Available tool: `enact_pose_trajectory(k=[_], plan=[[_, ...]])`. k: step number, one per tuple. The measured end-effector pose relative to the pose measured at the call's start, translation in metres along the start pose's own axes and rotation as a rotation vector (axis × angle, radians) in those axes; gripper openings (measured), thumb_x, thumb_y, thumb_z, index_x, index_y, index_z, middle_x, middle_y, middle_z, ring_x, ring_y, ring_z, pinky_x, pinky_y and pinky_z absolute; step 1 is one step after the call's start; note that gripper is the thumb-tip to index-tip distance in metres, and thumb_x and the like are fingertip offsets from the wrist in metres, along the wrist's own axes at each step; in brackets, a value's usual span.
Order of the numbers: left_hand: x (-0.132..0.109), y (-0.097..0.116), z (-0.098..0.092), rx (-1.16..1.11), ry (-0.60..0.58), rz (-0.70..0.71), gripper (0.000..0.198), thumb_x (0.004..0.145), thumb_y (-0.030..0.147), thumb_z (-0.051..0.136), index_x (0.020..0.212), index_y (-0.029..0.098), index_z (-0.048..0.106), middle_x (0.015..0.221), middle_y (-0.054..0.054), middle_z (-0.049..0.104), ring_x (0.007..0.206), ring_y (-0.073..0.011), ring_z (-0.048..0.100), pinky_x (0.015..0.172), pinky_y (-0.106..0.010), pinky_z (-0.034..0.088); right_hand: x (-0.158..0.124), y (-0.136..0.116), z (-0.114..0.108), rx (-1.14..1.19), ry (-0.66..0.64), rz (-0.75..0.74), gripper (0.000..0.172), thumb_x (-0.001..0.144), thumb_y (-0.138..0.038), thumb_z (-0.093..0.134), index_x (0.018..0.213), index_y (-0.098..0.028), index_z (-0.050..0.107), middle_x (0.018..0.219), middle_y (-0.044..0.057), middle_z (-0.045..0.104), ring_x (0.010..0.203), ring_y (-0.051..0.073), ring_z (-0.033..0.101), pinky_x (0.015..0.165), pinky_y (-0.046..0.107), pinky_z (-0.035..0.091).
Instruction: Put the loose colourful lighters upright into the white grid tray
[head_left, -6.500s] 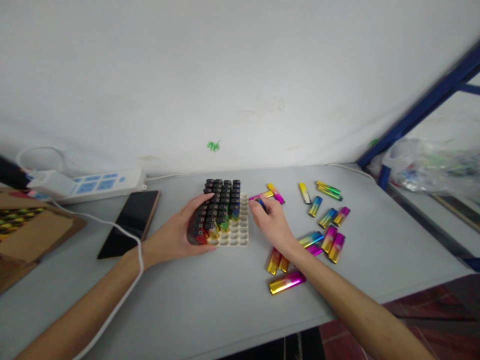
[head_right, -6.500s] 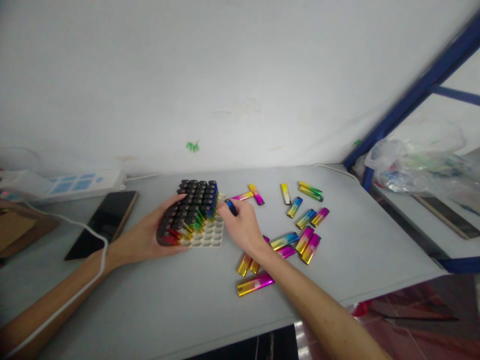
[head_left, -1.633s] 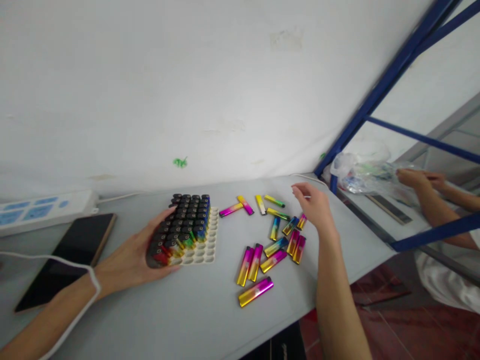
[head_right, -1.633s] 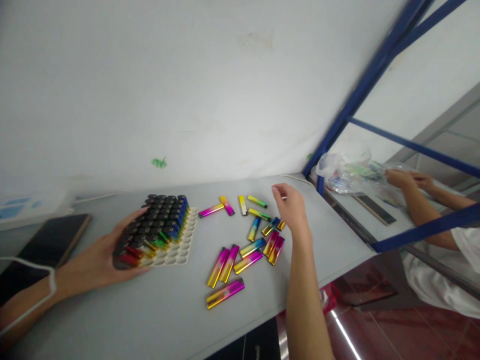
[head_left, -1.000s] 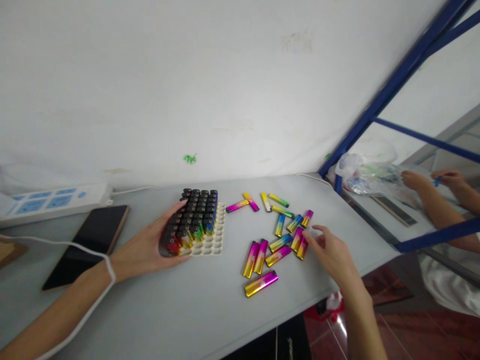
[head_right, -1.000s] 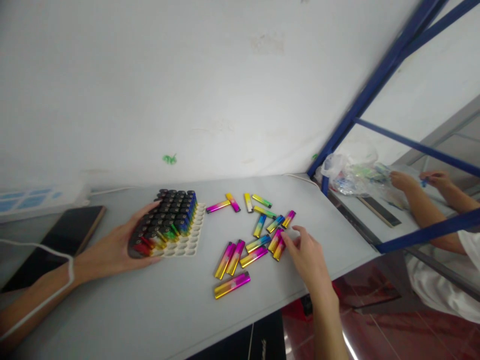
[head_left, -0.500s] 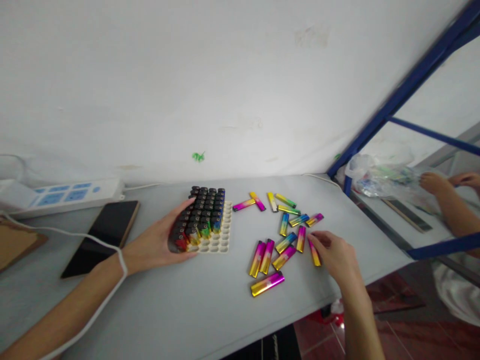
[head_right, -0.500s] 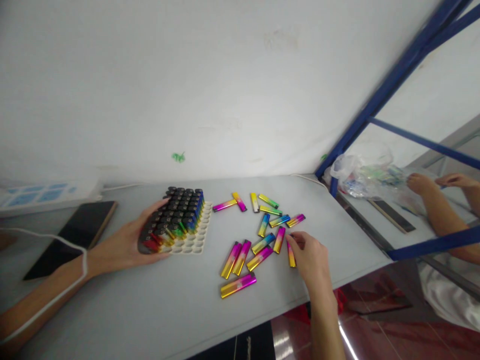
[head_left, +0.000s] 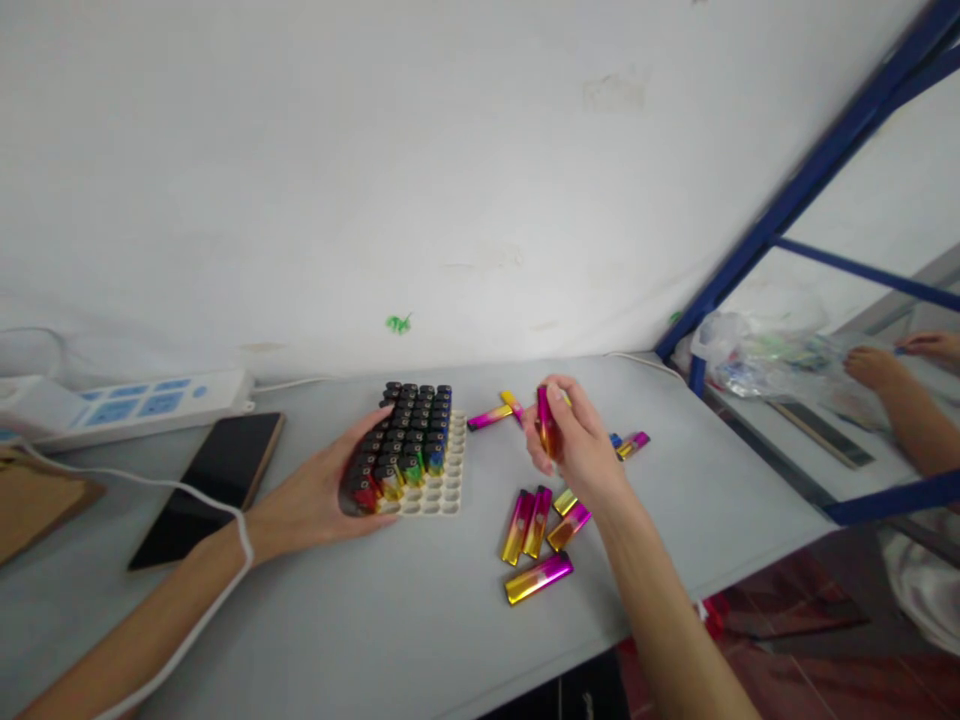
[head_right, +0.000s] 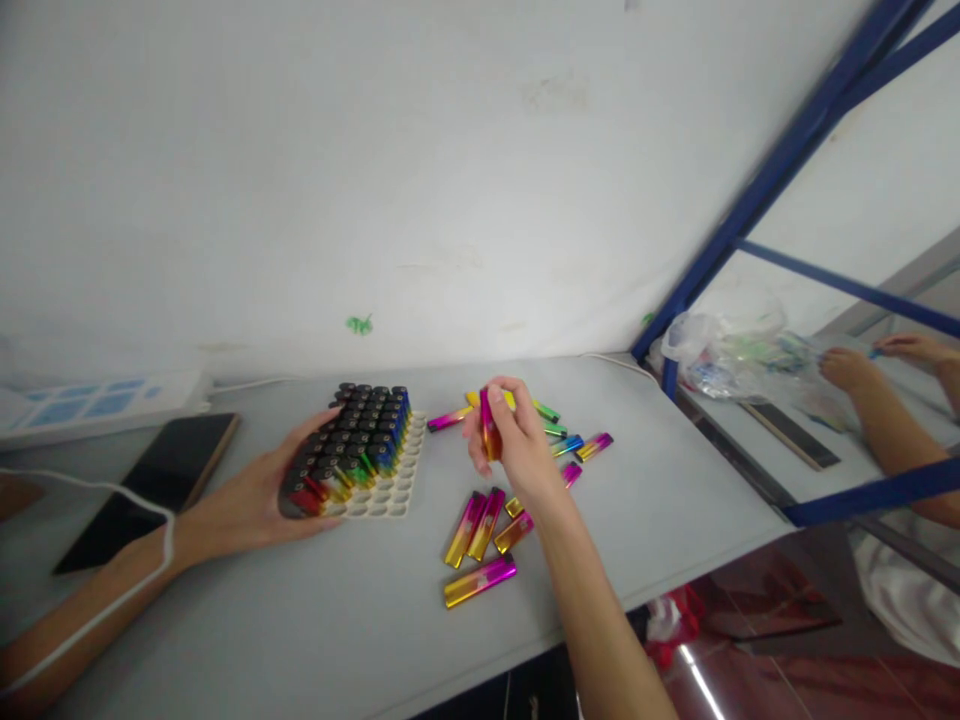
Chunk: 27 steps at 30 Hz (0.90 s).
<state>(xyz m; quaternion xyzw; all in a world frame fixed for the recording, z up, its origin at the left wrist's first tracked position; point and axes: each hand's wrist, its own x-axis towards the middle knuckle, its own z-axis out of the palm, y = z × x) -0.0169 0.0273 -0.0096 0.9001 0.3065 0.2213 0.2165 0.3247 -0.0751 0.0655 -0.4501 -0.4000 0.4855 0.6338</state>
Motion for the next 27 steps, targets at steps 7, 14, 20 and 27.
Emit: enact_pose_trajectory(k=[7,14,20,27], plan=[[-0.001,0.0,0.001,0.011,0.007,0.0,0.122,0.087,0.048,0.091,0.184,0.029,0.018,0.185,-0.021,0.043,0.163,-0.0427,0.056,0.137,-0.058,0.045,0.057,0.013,0.029,-0.088,-0.105,0.142,0.061,0.092,-0.086,0.067,0.092,-0.027,0.055,0.053,-0.014,0.034,0.045,0.008,0.02,0.046,0.022,0.011],[-0.003,-0.001,0.002,0.024,0.018,-0.016,0.119,0.088,0.051,0.09,0.183,0.031,0.021,0.184,-0.018,0.047,0.162,-0.0416,0.057,0.136,-0.057,0.047,0.048,0.05,0.032,-0.142,0.006,0.262,0.062,0.1,-0.068,0.048,0.056,-0.029,0.031,0.05,-0.008,0.021,0.046,0.009,0.013,0.046,0.027,0.011],[-0.004,-0.003,0.003,0.013,0.009,-0.02,0.121,0.086,0.051,0.091,0.183,0.029,0.02,0.183,-0.019,0.047,0.161,-0.0419,0.058,0.135,-0.056,0.048,0.042,0.054,0.037,-0.186,0.032,0.225,0.051,0.098,-0.05,0.05,0.055,-0.028,0.034,0.053,-0.005,0.029,0.049,0.011,0.018,0.047,0.027,0.015],[-0.003,-0.004,0.004,0.001,0.02,-0.006,0.119,0.088,0.051,0.09,0.182,0.028,0.021,0.183,-0.019,0.046,0.162,-0.0406,0.057,0.137,-0.055,0.046,0.044,0.051,0.031,-0.108,-0.017,0.253,0.058,0.098,-0.075,0.055,0.073,-0.023,0.06,0.059,-0.008,0.031,0.052,0.011,0.021,0.05,0.026,0.018]])
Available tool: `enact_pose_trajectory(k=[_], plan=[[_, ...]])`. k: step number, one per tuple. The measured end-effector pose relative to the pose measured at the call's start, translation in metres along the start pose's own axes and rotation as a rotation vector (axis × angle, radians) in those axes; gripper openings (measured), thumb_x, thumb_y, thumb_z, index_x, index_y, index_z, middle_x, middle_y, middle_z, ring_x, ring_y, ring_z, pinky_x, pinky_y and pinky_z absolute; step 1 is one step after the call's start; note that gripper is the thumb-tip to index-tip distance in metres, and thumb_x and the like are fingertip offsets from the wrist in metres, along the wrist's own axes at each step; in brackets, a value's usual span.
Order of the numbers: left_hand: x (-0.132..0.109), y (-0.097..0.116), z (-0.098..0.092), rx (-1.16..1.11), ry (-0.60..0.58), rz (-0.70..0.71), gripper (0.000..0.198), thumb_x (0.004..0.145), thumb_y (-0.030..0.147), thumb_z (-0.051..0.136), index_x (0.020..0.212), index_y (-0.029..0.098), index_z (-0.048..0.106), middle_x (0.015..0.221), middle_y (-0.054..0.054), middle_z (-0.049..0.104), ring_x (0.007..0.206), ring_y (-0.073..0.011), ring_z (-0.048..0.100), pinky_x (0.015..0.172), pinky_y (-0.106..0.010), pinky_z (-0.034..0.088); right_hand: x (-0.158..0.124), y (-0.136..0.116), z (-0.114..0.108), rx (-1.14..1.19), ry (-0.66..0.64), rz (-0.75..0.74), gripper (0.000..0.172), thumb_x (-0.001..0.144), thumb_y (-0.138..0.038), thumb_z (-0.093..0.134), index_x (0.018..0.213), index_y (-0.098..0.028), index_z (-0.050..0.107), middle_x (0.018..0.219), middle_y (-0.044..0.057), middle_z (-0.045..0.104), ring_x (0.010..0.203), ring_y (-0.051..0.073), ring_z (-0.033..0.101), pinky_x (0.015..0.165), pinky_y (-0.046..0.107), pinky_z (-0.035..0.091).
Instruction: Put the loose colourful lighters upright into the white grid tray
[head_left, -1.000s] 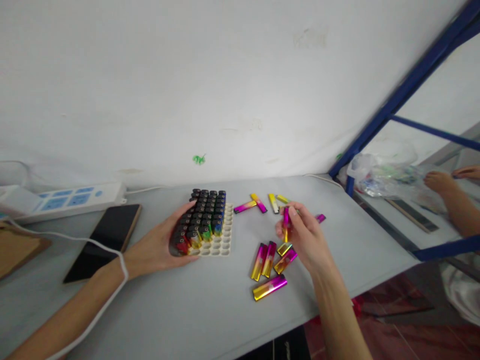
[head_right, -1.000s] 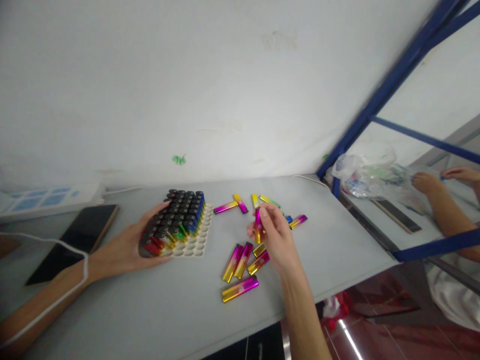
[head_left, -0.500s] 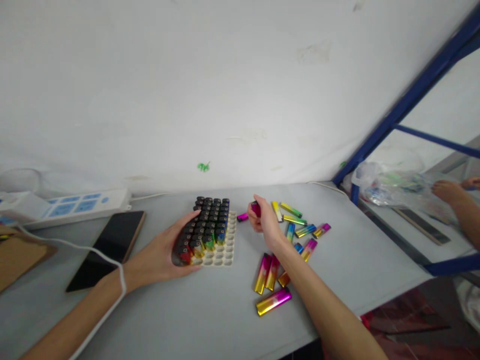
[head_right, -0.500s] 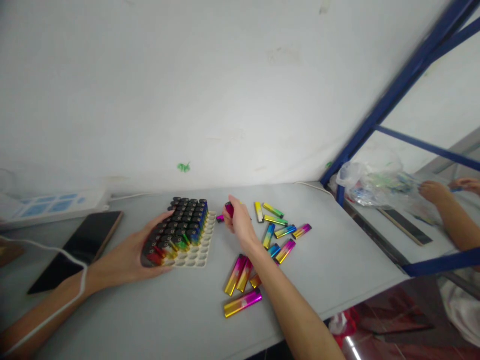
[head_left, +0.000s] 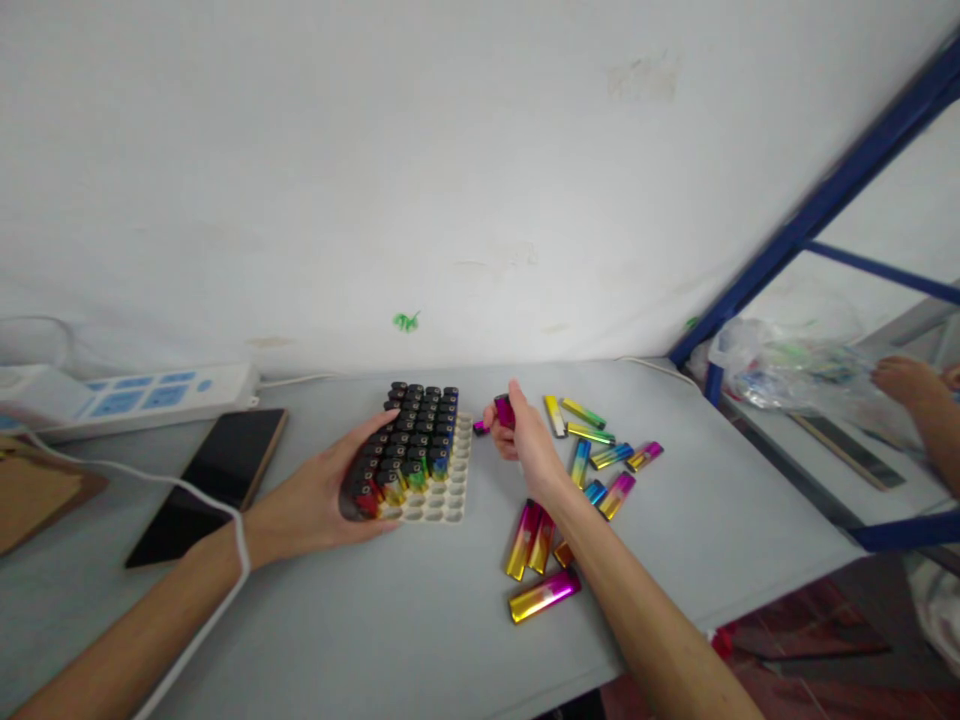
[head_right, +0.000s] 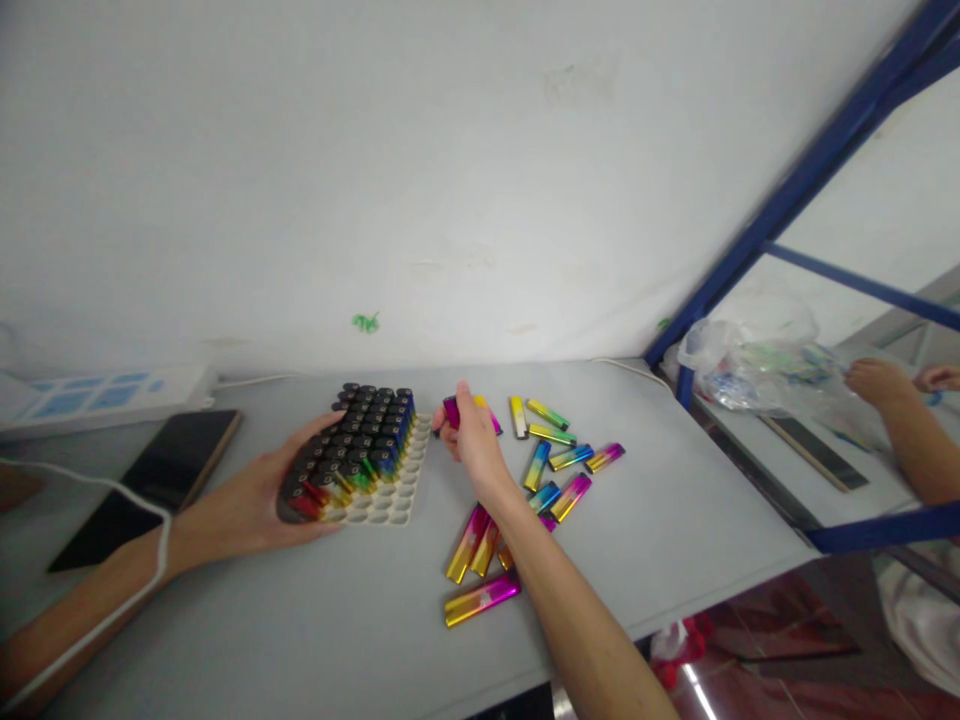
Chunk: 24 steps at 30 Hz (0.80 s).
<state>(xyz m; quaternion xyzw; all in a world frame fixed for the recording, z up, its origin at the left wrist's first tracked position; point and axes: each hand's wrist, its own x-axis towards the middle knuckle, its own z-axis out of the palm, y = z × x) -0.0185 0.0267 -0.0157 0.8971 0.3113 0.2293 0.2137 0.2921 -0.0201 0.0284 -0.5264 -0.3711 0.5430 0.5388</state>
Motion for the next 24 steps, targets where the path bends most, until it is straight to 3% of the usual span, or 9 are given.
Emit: enact_pose_trajectory(k=[2,5,12,15,19,24], plan=[[0.001,0.003,-0.001,0.001,-0.018,-0.005,0.118,0.089,0.05,0.09,0.182,0.027,0.021,0.184,-0.02,0.045,0.163,-0.0405,0.056,0.138,-0.055,0.044,0.002,-0.002,-0.004,0.033,-0.035,-0.102,0.063,0.09,-0.083,0.066,0.088,-0.02,0.071,0.064,-0.008,0.038,0.055,0.011,0.03,0.052,0.026,0.026],[0.002,0.006,-0.002,-0.005,-0.023,-0.023,0.118,0.088,0.047,0.09,0.181,0.025,0.022,0.184,-0.02,0.045,0.164,-0.04,0.055,0.139,-0.055,0.042,0.012,-0.003,-0.01,-0.036,-0.047,-0.247,0.06,0.086,-0.079,0.078,0.105,-0.021,0.078,0.076,-0.004,0.056,0.067,0.014,0.05,0.062,0.027,0.043],[0.002,0.009,-0.004,-0.017,-0.037,-0.033,0.117,0.089,0.045,0.09,0.181,0.025,0.02,0.185,-0.02,0.043,0.165,-0.0401,0.053,0.139,-0.058,0.042,0.051,0.013,-0.009,-0.275,-0.015,-0.381,0.039,0.093,-0.061,0.083,0.096,-0.022,0.078,0.092,0.005,0.082,0.089,0.024,0.076,0.083,0.034,0.059],[0.002,0.009,-0.004,-0.013,-0.028,-0.014,0.12,0.086,0.045,0.092,0.181,0.028,0.021,0.184,-0.02,0.045,0.163,-0.0413,0.056,0.137,-0.06,0.046,0.054,0.021,-0.01,-0.441,0.012,-0.44,0.032,0.102,-0.054,0.076,0.114,-0.024,0.077,0.092,0.005,0.085,0.085,0.026,0.08,0.08,0.035,0.06],[0.001,0.01,-0.005,0.004,-0.027,-0.003,0.114,0.091,0.045,0.089,0.181,0.023,0.022,0.184,-0.022,0.043,0.165,-0.0402,0.053,0.138,-0.057,0.043,0.046,0.024,-0.018,-0.717,-0.06,-0.595,0.026,0.113,-0.045,0.065,0.127,-0.025,0.073,0.091,0.003,0.084,0.081,0.024,0.08,0.082,0.034,0.058],[0.003,0.01,-0.005,-0.001,-0.021,0.005,0.117,0.089,0.047,0.091,0.181,0.023,0.023,0.183,-0.022,0.045,0.163,-0.0402,0.056,0.137,-0.057,0.044,0.044,0.02,-0.02,-0.906,-0.142,-0.633,0.018,0.115,-0.032,0.064,0.13,-0.025,0.071,0.114,0.008,0.088,0.103,0.027,0.084,0.096,0.038,0.059]])
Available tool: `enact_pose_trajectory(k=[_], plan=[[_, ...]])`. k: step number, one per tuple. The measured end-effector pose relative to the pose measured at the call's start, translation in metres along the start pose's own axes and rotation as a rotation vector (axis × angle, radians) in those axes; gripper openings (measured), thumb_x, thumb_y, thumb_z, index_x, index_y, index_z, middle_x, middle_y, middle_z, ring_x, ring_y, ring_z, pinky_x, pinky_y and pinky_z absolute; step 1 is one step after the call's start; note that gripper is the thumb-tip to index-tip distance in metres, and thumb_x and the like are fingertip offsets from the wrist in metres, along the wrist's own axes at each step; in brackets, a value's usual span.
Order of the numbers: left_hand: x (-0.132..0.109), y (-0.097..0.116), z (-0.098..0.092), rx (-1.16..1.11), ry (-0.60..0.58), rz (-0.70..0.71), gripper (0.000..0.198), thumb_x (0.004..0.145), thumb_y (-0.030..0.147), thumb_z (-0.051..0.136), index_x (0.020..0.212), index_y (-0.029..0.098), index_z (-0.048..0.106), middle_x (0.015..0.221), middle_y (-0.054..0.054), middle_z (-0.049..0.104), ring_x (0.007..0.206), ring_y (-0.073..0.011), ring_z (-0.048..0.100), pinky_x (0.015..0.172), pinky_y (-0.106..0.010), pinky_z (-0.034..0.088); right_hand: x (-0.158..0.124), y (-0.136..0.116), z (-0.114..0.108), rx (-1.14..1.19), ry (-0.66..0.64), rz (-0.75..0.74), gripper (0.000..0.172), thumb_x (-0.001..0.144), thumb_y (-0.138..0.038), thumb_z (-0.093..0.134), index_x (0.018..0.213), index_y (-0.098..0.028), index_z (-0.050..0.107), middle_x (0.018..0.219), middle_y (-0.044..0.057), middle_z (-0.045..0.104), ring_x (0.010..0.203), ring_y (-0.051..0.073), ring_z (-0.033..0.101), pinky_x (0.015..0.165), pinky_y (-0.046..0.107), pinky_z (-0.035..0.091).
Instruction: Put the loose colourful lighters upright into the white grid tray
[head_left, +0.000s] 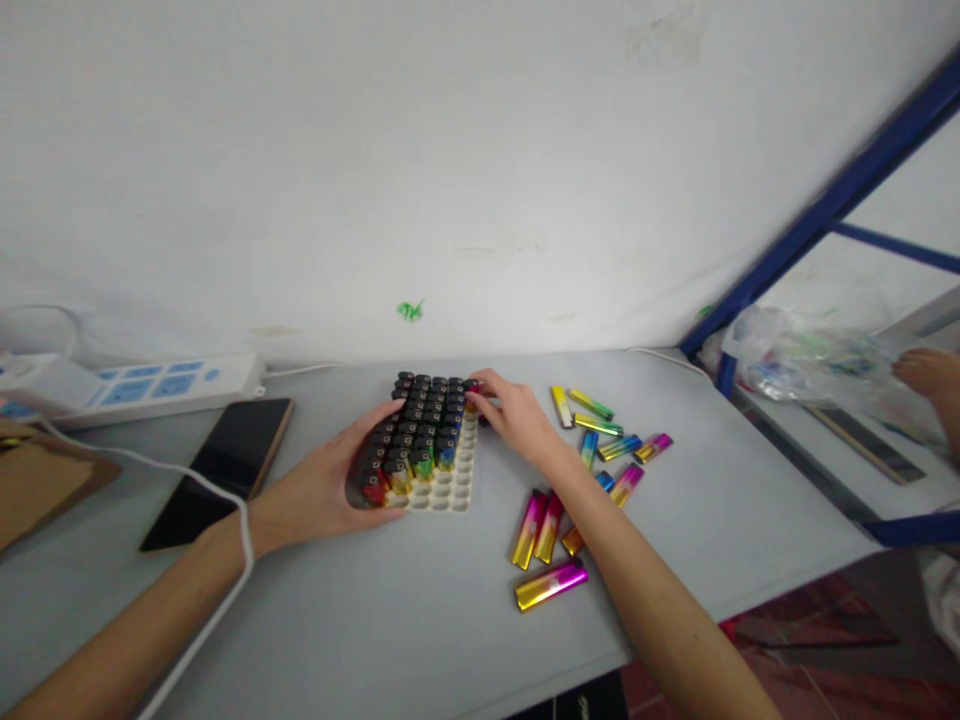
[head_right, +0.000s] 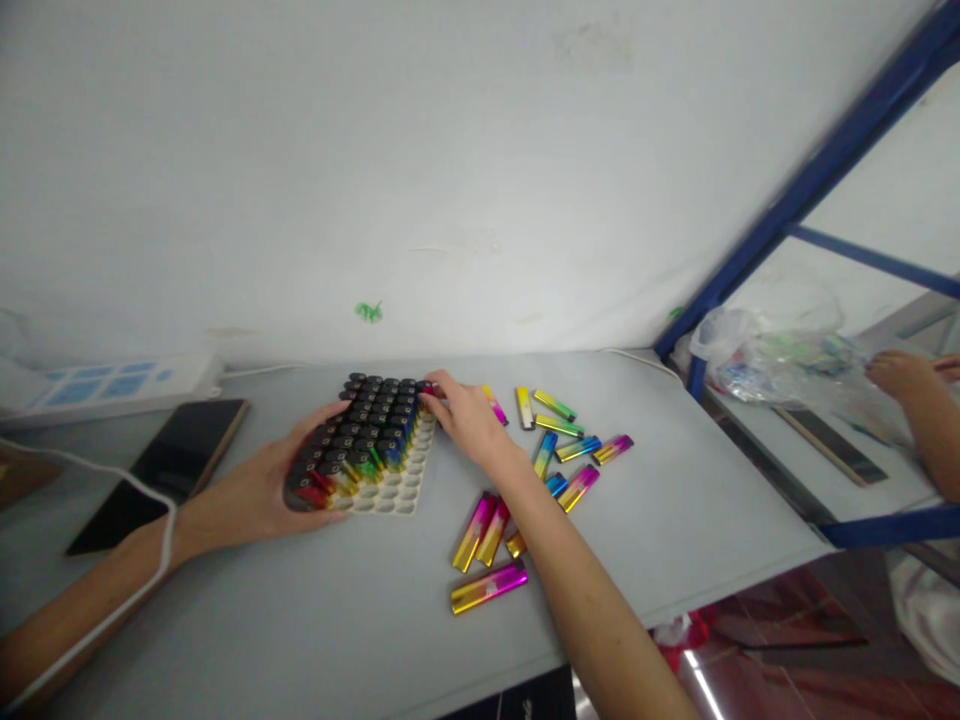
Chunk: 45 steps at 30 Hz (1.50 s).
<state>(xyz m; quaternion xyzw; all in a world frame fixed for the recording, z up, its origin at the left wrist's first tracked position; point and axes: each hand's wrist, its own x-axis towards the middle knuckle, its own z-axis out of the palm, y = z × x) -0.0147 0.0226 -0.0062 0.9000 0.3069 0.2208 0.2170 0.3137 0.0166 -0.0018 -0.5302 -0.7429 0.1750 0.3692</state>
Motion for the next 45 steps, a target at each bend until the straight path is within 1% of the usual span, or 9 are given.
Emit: enact_pose_trajectory(k=[6,9,13,17,25,32,38,41,45], plan=[[-0.001,-0.008,0.004,0.007,0.027,0.013,0.119,0.086,0.05,0.092,0.182,0.027,0.024,0.182,-0.018,0.049,0.158,-0.0381,0.062,0.134,-0.055,0.049,-0.002,0.004,-0.026,0.007,-0.095,0.029,0.025,0.114,-0.035,0.069,0.138,-0.028,0.071,0.129,0.009,0.088,0.118,0.026,0.084,0.105,0.042,0.062],[-0.003,-0.014,0.009,0.007,0.057,0.0,0.123,0.083,0.051,0.094,0.182,0.029,0.025,0.18,-0.017,0.053,0.154,-0.0384,0.066,0.133,-0.055,0.051,-0.01,0.02,-0.059,-0.041,-0.029,0.036,0.03,0.111,-0.033,0.071,0.14,-0.026,0.073,0.129,0.01,0.088,0.116,0.026,0.084,0.108,0.043,0.062],[-0.005,-0.018,0.013,0.002,0.065,-0.005,0.122,0.083,0.052,0.093,0.183,0.029,0.026,0.179,-0.017,0.053,0.155,-0.0393,0.065,0.134,-0.056,0.049,-0.028,0.043,-0.1,-0.145,0.086,0.072,0.019,0.109,-0.03,0.069,0.121,-0.021,0.081,0.117,0.012,0.088,0.11,0.027,0.085,0.105,0.043,0.064],[-0.005,-0.02,0.012,0.02,0.077,0.007,0.123,0.082,0.054,0.092,0.183,0.029,0.026,0.179,-0.016,0.053,0.154,-0.0392,0.066,0.134,-0.055,0.05,-0.05,0.054,-0.116,-0.223,0.105,0.123,0.02,0.108,-0.031,0.068,0.117,-0.022,0.083,0.111,0.011,0.087,0.1,0.028,0.083,0.096,0.042,0.066],[-0.004,-0.02,0.011,0.063,0.081,0.014,0.121,0.084,0.054,0.091,0.183,0.03,0.025,0.18,-0.015,0.053,0.155,-0.0369,0.066,0.133,-0.052,0.051,-0.062,0.059,-0.099,-0.327,0.084,0.06,0.023,0.105,-0.024,0.074,0.126,-0.024,0.085,0.125,0.014,0.08,0.119,0.031,0.076,0.112,0.05,0.06],[-0.001,-0.007,0.003,0.023,0.015,-0.005,0.12,0.086,0.047,0.091,0.182,0.024,0.023,0.183,-0.023,0.046,0.161,-0.0421,0.058,0.136,-0.058,0.046,-0.026,0.015,-0.047,-0.361,-0.221,-0.191,0.034,0.105,-0.019,0.079,0.139,-0.023,0.081,0.156,0.018,0.069,0.149,0.036,0.061,0.126,0.06,0.051],[0.0,0.002,-0.001,0.012,-0.016,-0.018,0.118,0.089,0.047,0.09,0.182,0.024,0.022,0.184,-0.021,0.045,0.163,-0.039,0.056,0.139,-0.056,0.042,-0.02,0.014,-0.033,-0.304,-0.224,-0.118,0.008,0.108,-0.022,0.076,0.114,-0.019,0.08,0.127,0.016,0.079,0.122,0.031,0.073,0.115,0.051,0.057],[-0.001,0.001,0.0,0.014,-0.013,-0.028,0.118,0.089,0.047,0.091,0.182,0.023,0.022,0.183,-0.021,0.045,0.163,-0.0386,0.056,0.139,-0.054,0.042,-0.027,0.015,-0.038,-0.12,-0.116,-0.038,0.015,0.113,-0.035,0.071,0.119,-0.021,0.074,0.114,0.012,0.083,0.108,0.028,0.077,0.103,0.044,0.059],[-0.003,-0.001,0.001,0.023,-0.01,-0.023,0.119,0.088,0.047,0.091,0.182,0.024,0.021,0.184,-0.021,0.044,0.164,-0.0392,0.055,0.14,-0.053,0.042,-0.035,0.001,-0.033,0.32,0.038,0.082,0.039,0.116,-0.061,0.056,0.121,-0.024,0.067,0.101,0.006,0.081,0.086,0.021,0.076,0.086,0.036,0.06]])
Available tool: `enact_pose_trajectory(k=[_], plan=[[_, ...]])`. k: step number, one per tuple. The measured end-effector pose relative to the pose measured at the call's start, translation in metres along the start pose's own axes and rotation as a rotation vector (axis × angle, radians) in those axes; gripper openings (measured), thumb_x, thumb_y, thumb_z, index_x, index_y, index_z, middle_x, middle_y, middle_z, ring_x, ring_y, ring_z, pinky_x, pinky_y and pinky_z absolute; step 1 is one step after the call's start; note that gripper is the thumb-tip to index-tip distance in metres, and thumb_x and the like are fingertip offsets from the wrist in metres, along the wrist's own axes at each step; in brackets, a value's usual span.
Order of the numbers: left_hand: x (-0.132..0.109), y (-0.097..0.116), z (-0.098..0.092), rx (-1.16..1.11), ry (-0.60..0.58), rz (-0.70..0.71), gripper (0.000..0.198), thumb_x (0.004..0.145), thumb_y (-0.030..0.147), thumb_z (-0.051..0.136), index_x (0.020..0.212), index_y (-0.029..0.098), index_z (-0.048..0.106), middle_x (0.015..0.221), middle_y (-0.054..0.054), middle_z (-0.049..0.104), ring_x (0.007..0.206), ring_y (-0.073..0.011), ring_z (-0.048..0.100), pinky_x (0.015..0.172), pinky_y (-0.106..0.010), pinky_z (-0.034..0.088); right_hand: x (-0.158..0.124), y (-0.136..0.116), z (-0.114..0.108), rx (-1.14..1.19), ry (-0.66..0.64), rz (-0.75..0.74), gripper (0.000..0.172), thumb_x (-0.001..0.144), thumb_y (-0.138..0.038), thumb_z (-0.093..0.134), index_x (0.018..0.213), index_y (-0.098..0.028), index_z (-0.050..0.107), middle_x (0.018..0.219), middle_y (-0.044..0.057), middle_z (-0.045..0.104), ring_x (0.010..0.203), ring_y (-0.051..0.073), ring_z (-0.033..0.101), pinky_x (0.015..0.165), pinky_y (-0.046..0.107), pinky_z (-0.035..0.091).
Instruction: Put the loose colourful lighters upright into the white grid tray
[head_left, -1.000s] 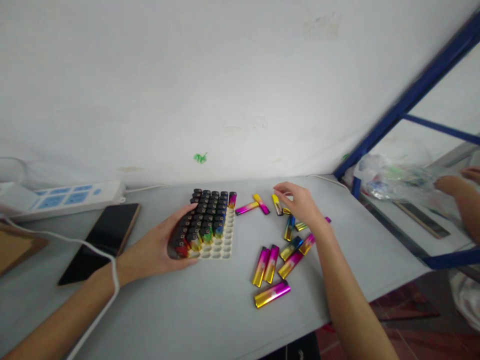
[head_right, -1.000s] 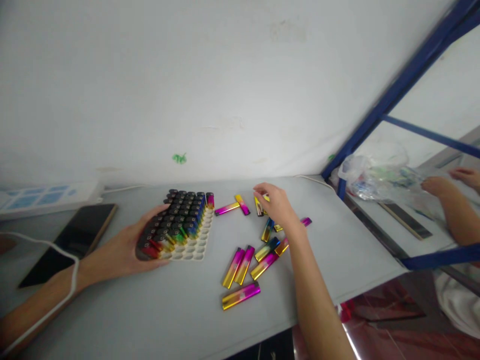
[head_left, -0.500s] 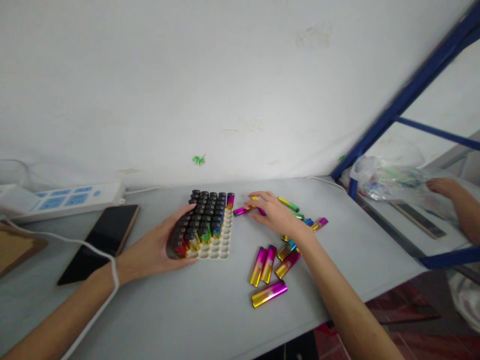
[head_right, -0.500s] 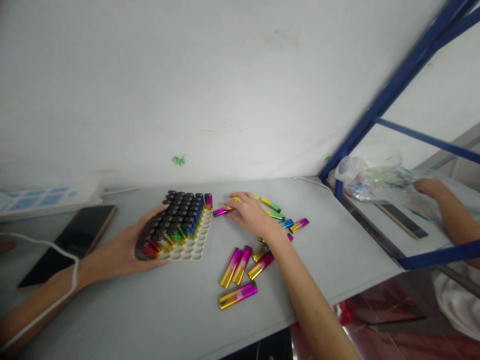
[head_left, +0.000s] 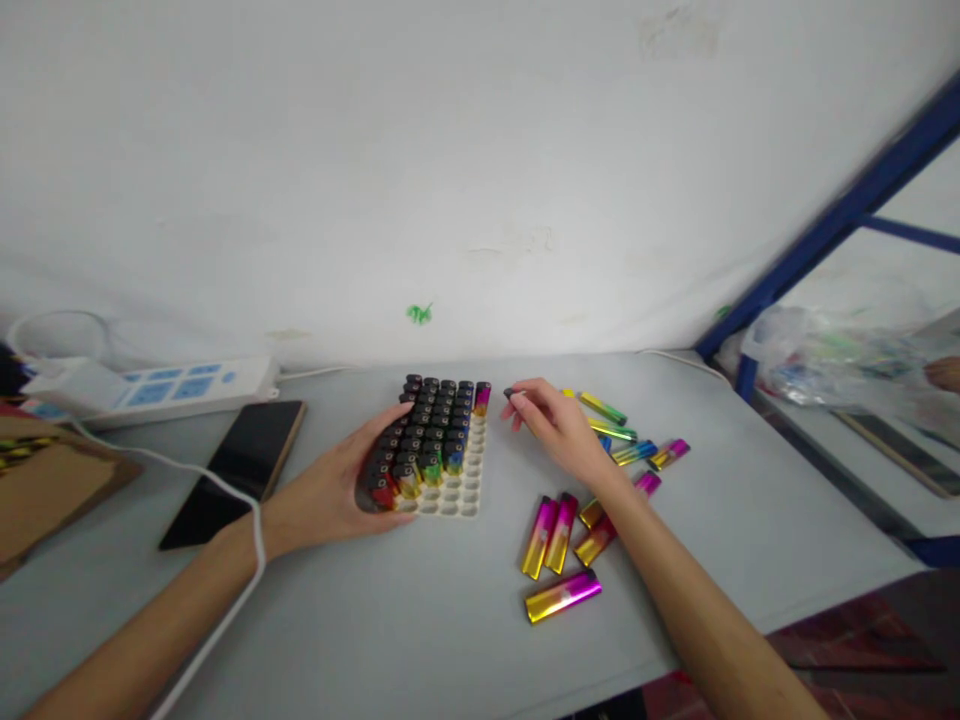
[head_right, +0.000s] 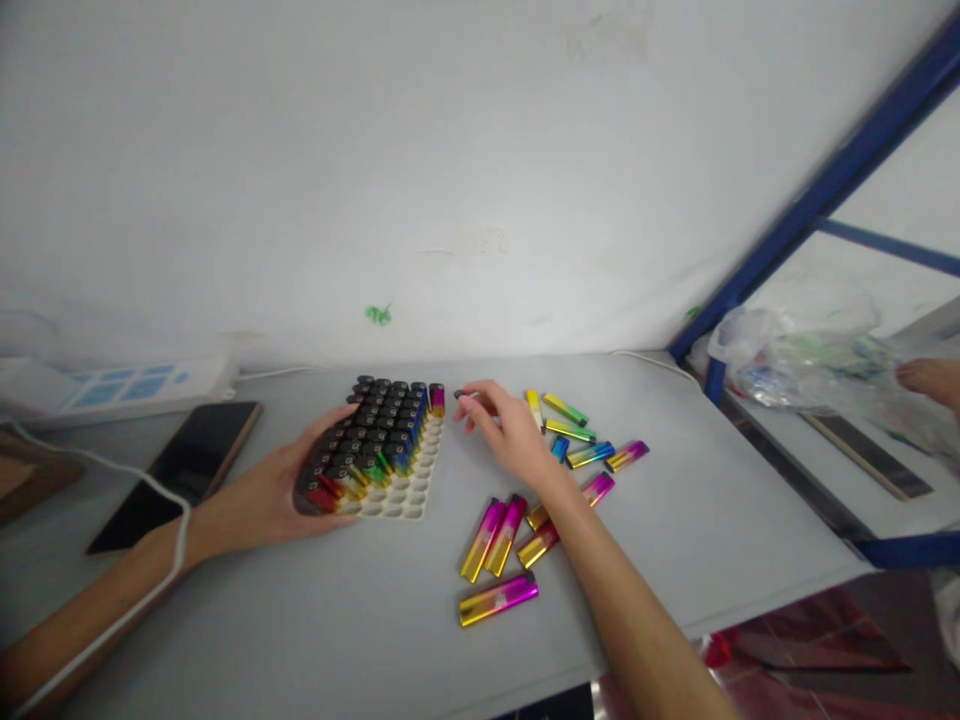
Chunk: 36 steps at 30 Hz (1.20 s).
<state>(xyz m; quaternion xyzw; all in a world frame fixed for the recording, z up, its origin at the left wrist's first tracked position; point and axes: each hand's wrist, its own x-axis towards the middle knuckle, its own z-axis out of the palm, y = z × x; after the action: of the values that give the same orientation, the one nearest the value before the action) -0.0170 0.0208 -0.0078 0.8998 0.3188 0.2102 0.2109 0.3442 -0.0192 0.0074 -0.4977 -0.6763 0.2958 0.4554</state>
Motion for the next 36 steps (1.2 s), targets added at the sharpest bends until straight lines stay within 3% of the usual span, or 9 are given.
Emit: enact_pose_trajectory(k=[3,6,8,11,15,20,25,30,36], plan=[[0.0,0.001,-0.001,-0.007,-0.006,0.0,0.121,0.089,0.044,0.092,0.183,0.024,0.019,0.184,-0.022,0.043,0.164,-0.0396,0.054,0.139,-0.054,0.042,-0.003,-0.013,0.018,0.305,0.036,0.125,0.054,0.11,-0.079,0.052,0.107,-0.027,0.062,0.091,0.002,0.073,0.071,0.018,0.067,0.071,0.034,0.059],[0.001,0.003,-0.003,-0.011,-0.001,0.002,0.125,0.085,0.041,0.094,0.184,0.026,0.019,0.183,-0.022,0.045,0.163,-0.0414,0.056,0.138,-0.055,0.044,-0.005,-0.025,0.034,0.546,0.029,0.33,0.059,0.098,-0.088,0.062,0.101,-0.03,0.052,0.08,-0.004,0.065,0.054,0.014,0.047,0.047,0.026,0.04],[0.002,0.004,-0.003,-0.009,0.001,0.003,0.127,0.084,0.041,0.095,0.184,0.027,0.018,0.183,-0.022,0.045,0.162,-0.0426,0.056,0.137,-0.056,0.045,-0.006,-0.033,0.04,0.654,0.014,0.418,0.062,0.093,-0.089,0.068,0.098,-0.03,0.048,0.069,-0.007,0.059,0.05,0.012,0.035,0.045,0.023,0.029],[0.001,0.003,-0.003,-0.008,-0.002,0.016,0.124,0.087,0.044,0.094,0.184,0.025,0.018,0.184,-0.023,0.043,0.164,-0.0426,0.055,0.137,-0.056,0.045,-0.005,-0.041,0.043,0.75,0.002,0.522,0.068,0.089,-0.094,0.066,0.085,-0.028,0.047,0.055,-0.011,0.037,0.047,0.01,0.023,0.047,0.023,0.023],[0.0,0.0,-0.002,0.007,0.0,0.007,0.123,0.088,0.044,0.092,0.184,0.026,0.017,0.185,-0.022,0.042,0.165,-0.0425,0.053,0.138,-0.057,0.043,-0.002,-0.048,0.045,0.753,0.078,0.622,0.072,0.094,-0.091,0.057,0.066,-0.027,0.038,0.053,-0.011,0.022,0.048,0.009,0.013,0.047,0.025,0.011],[0.0,-0.002,-0.002,-0.012,-0.004,0.016,0.122,0.089,0.049,0.091,0.183,0.029,0.016,0.184,-0.02,0.044,0.162,-0.0416,0.058,0.137,-0.058,0.045,-0.002,-0.05,0.048,0.667,0.146,0.709,0.059,0.104,-0.063,0.048,0.059,-0.028,0.034,0.051,-0.008,0.024,0.047,0.01,0.012,0.046,0.027,0.011],[0.001,0.0,-0.003,-0.003,0.001,0.004,0.122,0.088,0.048,0.091,0.183,0.026,0.019,0.183,-0.021,0.046,0.16,-0.0421,0.059,0.136,-0.058,0.045,-0.004,-0.051,0.048,0.64,0.162,0.716,0.049,0.102,-0.044,0.044,0.057,-0.026,0.037,0.051,-0.007,0.028,0.047,0.01,0.014,0.046,0.026,0.011],[0.001,0.001,-0.004,0.016,-0.004,-0.002,0.126,0.086,0.045,0.093,0.184,0.026,0.018,0.184,-0.021,0.045,0.16,-0.042,0.059,0.135,-0.056,0.048,-0.005,-0.046,0.05,0.66,0.088,0.668,0.054,0.103,-0.058,0.049,0.061,-0.026,0.04,0.053,-0.008,0.029,0.048,0.01,0.016,0.046,0.026,0.015],[0.0,0.001,-0.003,0.004,-0.007,-0.008,0.128,0.084,0.041,0.095,0.184,0.027,0.017,0.183,-0.021,0.046,0.161,-0.0427,0.058,0.135,-0.056,0.048,-0.002,-0.035,0.046,0.637,0.048,0.434,0.062,0.1,-0.085,0.059,0.09,-0.024,0.068,0.066,-0.005,0.046,0.054,0.014,0.04,0.052,0.028,0.034]])
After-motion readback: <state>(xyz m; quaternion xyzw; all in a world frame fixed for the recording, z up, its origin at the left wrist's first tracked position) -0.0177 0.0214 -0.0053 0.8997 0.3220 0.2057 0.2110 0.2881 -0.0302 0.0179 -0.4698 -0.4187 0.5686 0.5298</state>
